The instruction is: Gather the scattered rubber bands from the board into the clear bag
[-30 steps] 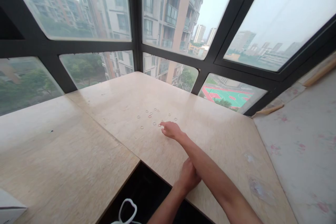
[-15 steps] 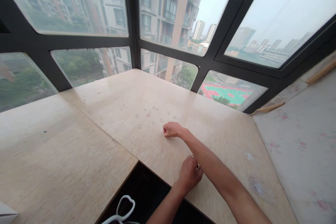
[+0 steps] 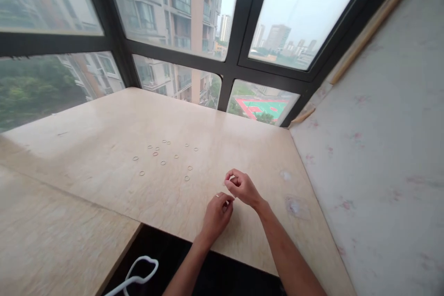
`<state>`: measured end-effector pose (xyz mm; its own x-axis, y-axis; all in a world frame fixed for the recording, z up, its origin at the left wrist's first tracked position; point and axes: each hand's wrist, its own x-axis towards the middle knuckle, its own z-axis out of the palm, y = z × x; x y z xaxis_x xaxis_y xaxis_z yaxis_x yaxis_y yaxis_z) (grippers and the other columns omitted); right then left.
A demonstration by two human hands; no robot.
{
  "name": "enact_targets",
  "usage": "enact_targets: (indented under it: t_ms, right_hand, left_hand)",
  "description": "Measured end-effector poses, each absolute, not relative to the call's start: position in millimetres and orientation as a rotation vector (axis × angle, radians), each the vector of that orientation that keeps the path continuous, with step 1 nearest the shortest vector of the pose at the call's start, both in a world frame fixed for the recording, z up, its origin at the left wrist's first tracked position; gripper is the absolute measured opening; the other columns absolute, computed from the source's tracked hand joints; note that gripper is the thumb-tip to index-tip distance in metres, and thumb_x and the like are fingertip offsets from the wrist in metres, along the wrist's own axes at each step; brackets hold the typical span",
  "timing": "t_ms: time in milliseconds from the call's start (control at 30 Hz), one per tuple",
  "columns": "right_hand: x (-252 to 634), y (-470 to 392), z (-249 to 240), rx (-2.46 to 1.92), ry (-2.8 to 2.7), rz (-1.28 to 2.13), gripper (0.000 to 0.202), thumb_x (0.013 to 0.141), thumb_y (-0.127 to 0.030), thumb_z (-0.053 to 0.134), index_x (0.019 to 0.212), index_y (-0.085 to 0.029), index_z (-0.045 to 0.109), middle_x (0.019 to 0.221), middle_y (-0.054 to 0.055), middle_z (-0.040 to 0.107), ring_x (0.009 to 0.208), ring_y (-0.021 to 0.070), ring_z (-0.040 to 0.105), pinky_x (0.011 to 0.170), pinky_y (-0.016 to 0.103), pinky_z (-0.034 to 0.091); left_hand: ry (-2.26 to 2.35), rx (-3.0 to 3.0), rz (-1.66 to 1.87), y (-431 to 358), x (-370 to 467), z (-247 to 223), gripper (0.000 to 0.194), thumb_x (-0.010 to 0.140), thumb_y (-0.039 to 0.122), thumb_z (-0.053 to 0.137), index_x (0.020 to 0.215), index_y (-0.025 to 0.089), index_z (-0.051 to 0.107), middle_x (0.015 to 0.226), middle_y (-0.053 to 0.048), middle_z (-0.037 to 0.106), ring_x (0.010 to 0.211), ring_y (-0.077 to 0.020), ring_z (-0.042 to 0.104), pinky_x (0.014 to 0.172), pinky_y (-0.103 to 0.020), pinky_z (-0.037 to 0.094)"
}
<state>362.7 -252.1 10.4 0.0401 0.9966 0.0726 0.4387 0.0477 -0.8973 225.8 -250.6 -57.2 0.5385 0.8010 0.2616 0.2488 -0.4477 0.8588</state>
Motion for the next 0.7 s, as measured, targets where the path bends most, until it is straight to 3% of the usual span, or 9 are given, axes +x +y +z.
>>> enact_targets:
  t_ms: [367, 567, 700]
  right_hand:
    - [455, -400, -13, -1.829, -0.801, 0.174, 0.024, 0.084, -0.042, 0.056, 0.087, -0.019, 0.057, 0.047, -0.008, 0.044, 0.042, 0.0089, 0.042, 0.042, 0.019, 0.033]
    - [479, -417, -24, -2.251, -0.993, -0.153, 0.032, 0.085, -0.043, 0.049, 0.090, -0.017, 0.066, 0.046, -0.005, 0.047, 0.043, 0.0108, 0.043, 0.047, 0.022, 0.033]
    - [469, -420, -29, -2.226, -1.003, -0.203, 0.039, 0.088, -0.044, 0.044, 0.096, -0.014, 0.068, 0.048, -0.002, 0.053, 0.043, 0.0113, 0.047, 0.047, 0.022, 0.037]
  left_hand:
    - [0.832, 2.013, 0.846, -247, 229, -57, 0.015, 0.085, 0.023, 0.048, 0.087, 0.020, 0.062, 0.086, -0.004, 0.065, 0.076, -0.0159, 0.061, 0.068, -0.028, 0.050]
    - [0.860, 2.036, 0.833, -246, 229, -55, 0.014, 0.085, 0.025, 0.049, 0.088, 0.020, 0.063, 0.087, -0.004, 0.065, 0.075, -0.0158, 0.061, 0.068, -0.028, 0.050]
    - [0.868, 2.026, 0.832, -248, 229, -54, 0.015, 0.086, 0.025, 0.049, 0.088, 0.020, 0.063, 0.086, -0.004, 0.066, 0.075, -0.0159, 0.061, 0.067, -0.028, 0.050]
